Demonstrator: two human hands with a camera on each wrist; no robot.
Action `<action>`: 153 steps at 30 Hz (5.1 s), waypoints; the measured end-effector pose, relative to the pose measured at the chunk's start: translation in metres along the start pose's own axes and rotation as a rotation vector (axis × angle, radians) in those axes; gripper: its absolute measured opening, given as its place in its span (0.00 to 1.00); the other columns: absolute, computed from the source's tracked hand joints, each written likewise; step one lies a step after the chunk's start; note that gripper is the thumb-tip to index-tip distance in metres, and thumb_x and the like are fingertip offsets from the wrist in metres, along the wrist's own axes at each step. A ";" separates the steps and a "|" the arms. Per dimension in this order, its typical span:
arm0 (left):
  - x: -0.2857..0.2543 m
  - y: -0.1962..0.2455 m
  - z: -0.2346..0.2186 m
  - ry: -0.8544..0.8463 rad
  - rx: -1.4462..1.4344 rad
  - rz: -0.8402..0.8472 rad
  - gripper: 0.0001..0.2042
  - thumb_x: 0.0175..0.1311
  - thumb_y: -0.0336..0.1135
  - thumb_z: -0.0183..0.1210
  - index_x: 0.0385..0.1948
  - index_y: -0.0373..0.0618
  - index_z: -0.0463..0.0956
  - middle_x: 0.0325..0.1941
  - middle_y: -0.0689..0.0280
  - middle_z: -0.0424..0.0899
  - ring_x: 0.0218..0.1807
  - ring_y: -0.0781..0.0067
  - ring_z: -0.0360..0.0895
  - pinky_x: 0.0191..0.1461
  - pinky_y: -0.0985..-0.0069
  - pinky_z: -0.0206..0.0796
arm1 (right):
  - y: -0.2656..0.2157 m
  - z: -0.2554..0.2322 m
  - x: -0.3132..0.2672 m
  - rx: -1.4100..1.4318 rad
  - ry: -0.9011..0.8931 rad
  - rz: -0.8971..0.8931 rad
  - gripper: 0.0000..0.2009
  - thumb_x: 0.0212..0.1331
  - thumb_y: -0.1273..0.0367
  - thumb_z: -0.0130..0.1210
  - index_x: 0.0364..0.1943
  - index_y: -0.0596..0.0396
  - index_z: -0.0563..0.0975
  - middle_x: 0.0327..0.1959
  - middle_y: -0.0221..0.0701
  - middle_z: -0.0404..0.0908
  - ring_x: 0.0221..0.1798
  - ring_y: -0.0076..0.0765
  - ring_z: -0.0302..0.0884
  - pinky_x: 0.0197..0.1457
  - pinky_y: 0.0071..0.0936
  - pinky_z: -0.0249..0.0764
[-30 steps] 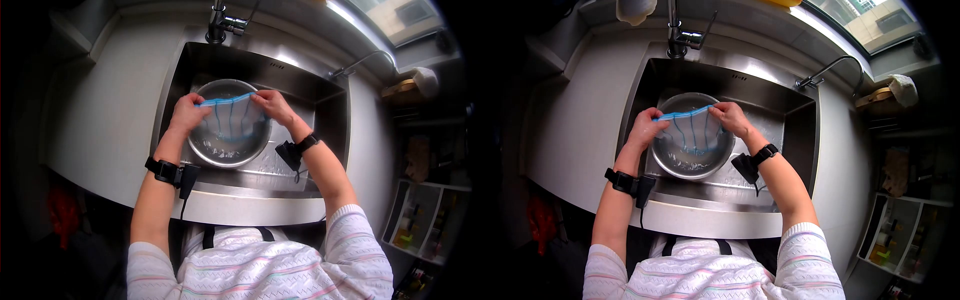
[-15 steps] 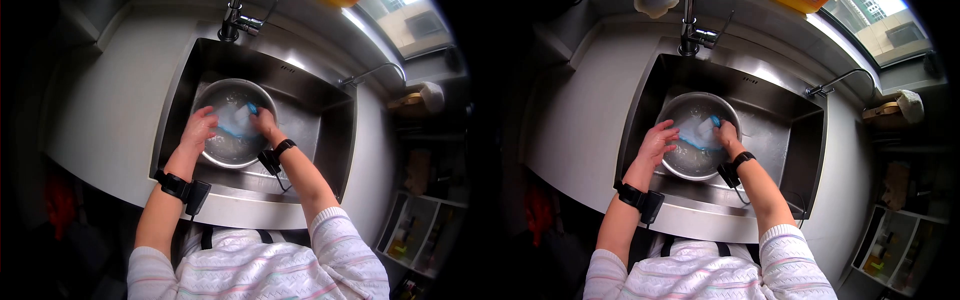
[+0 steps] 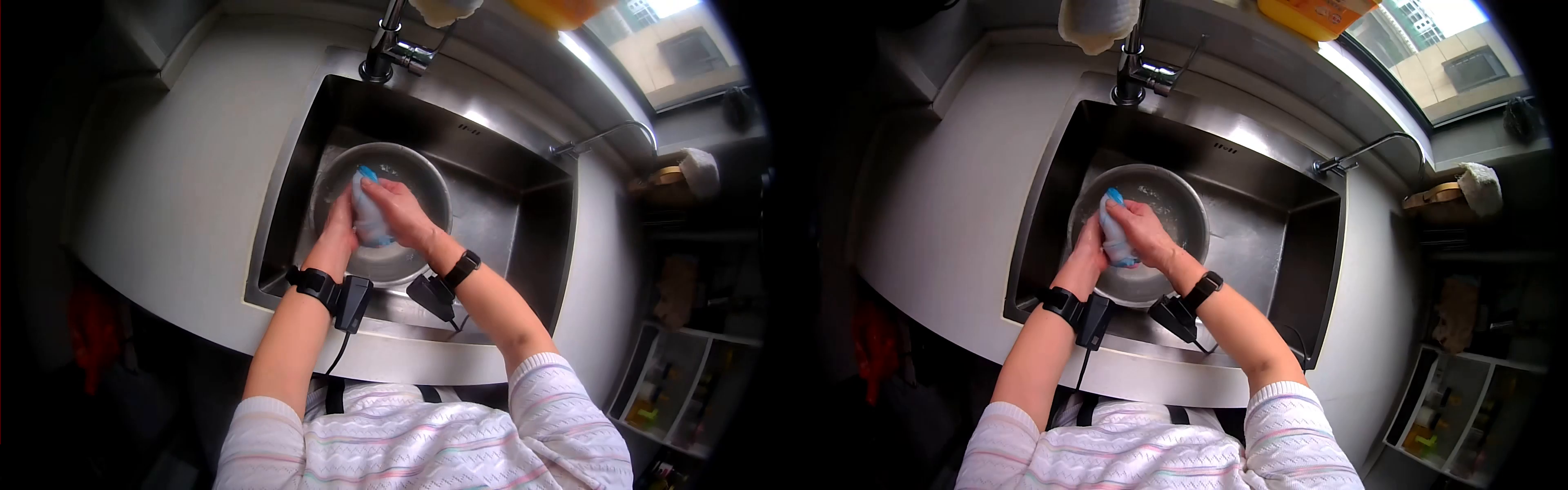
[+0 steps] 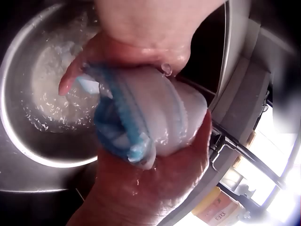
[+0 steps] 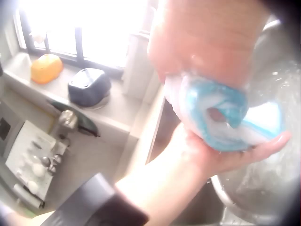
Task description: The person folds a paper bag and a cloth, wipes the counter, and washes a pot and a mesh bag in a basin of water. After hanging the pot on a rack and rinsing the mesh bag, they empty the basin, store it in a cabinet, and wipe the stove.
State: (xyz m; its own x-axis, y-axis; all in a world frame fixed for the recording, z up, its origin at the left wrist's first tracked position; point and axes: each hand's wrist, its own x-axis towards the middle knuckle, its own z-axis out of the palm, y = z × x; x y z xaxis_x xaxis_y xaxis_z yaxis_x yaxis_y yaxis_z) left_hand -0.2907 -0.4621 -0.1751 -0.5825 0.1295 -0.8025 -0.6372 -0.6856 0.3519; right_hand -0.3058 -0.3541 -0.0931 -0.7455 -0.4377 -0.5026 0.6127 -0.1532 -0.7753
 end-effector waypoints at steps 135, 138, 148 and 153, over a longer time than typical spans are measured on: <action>-0.184 -0.009 0.025 -0.461 0.898 0.422 0.17 0.56 0.42 0.56 0.43 0.42 0.72 0.34 0.64 0.79 0.33 0.73 0.77 0.33 0.74 0.71 | -0.036 -0.033 -0.214 -0.602 0.262 -0.531 0.12 0.59 0.63 0.55 0.36 0.59 0.80 0.28 0.31 0.80 0.34 0.26 0.75 0.41 0.21 0.72; -0.199 -0.021 0.010 -0.339 0.398 0.426 0.09 0.55 0.34 0.55 0.36 0.44 0.72 0.36 0.62 0.78 0.38 0.66 0.77 0.41 0.62 0.73 | -0.046 -0.022 -0.272 -0.343 0.220 -0.675 0.11 0.60 0.65 0.52 0.32 0.61 0.77 0.29 0.34 0.80 0.34 0.26 0.79 0.45 0.23 0.76; -0.260 -0.057 -0.014 -0.867 0.680 0.507 0.12 0.47 0.29 0.65 0.34 0.44 0.77 0.34 0.60 0.81 0.42 0.68 0.78 0.44 0.68 0.74 | -0.043 -0.020 -0.419 -0.091 0.149 -1.000 0.11 0.63 0.65 0.44 0.34 0.58 0.73 0.30 0.39 0.81 0.33 0.36 0.82 0.40 0.33 0.80; -0.311 -0.096 0.006 -0.999 0.939 0.465 0.29 0.43 0.35 0.69 0.50 0.44 0.69 0.41 0.59 0.79 0.46 0.68 0.75 0.53 0.70 0.64 | -0.014 0.010 -0.410 0.162 0.021 -0.794 0.09 0.62 0.64 0.47 0.36 0.55 0.72 0.30 0.34 0.80 0.33 0.32 0.80 0.37 0.31 0.79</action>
State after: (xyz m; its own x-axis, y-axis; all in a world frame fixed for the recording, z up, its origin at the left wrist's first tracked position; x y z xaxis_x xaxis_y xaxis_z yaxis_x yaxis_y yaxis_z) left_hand -0.0514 -0.4327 0.0439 -0.6772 0.7358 -0.0028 -0.1567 -0.1404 0.9776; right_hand -0.0061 -0.1812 0.1282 -0.9777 -0.1281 0.1662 -0.0721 -0.5387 -0.8394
